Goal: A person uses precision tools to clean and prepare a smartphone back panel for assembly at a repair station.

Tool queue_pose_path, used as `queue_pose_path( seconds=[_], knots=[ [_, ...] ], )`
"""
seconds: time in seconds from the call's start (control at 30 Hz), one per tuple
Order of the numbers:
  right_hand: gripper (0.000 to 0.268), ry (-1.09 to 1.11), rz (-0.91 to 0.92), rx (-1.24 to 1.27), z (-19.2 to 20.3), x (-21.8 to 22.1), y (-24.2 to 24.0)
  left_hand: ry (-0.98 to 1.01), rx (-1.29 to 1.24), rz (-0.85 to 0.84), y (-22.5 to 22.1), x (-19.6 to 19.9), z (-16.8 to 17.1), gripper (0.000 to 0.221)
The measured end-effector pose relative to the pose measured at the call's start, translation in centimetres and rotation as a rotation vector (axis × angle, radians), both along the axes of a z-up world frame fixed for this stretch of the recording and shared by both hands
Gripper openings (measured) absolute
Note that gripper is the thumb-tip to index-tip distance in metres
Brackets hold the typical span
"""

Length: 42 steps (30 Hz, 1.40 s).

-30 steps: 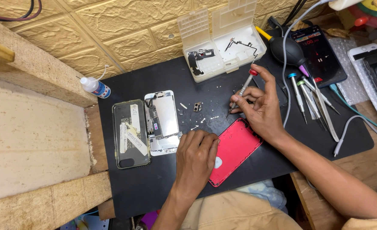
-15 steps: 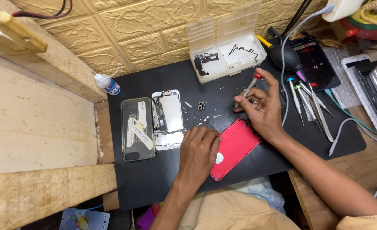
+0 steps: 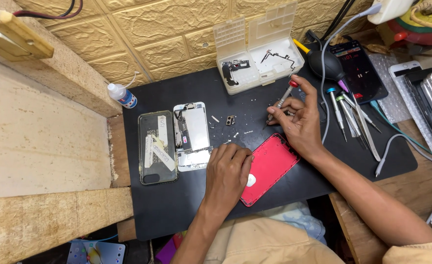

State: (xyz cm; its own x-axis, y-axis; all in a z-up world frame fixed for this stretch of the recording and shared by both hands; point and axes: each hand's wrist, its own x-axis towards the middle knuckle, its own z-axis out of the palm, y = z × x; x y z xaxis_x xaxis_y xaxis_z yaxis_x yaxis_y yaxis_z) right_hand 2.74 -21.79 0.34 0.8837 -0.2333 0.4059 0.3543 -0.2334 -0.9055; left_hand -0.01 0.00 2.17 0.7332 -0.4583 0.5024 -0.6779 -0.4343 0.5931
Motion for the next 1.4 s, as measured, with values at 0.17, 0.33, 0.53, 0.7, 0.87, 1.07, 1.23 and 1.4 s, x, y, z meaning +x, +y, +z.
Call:
queue_pose_path(
  seconds=[0.17, 0.33, 0.53, 0.7, 0.87, 1.07, 1.23, 1.4],
  knots=[
    [0.076, -0.004, 0.001, 0.009, -0.2, 0.0, -0.1, 0.009, 0.0, 0.0, 0.0, 0.0, 0.2, 0.004],
    [0.078, -0.067, -0.009, 0.026, -0.4, -0.3, -0.4, 0.005, -0.022, 0.013, -0.1, 0.0, 0.4, 0.007],
    [0.077, -0.103, 0.009, 0.038, 1.3, -2.0, -0.7, -0.035, -0.106, 0.097, -0.2, 0.2, 1.4, 0.017],
    [0.057, -0.039, -0.013, 0.106, 3.1, -4.4, -0.7, 0.03, -0.097, 0.068, 0.4, 0.1, 0.9, 0.01],
    [0.041, 0.095, -0.078, 0.16, 2.3, -7.4, -0.9, 0.099, -0.029, 0.04, 1.0, -0.4, 1.5, 0.011],
    [0.021, 0.24, -0.227, 0.164, 1.7, -12.3, 0.9, 0.11, 0.059, 0.025, 1.4, -1.0, 1.5, 0.015],
    [0.018, 0.199, -0.266, -0.035, 2.2, -13.6, 3.0, 0.109, 0.071, 0.029, 1.3, -1.3, 0.7, 0.014],
    [0.009, 0.068, -0.259, -0.342, 3.4, -13.4, 4.9, 0.13, 0.025, 0.041, 1.3, -1.2, 0.6, 0.012]
  ],
)
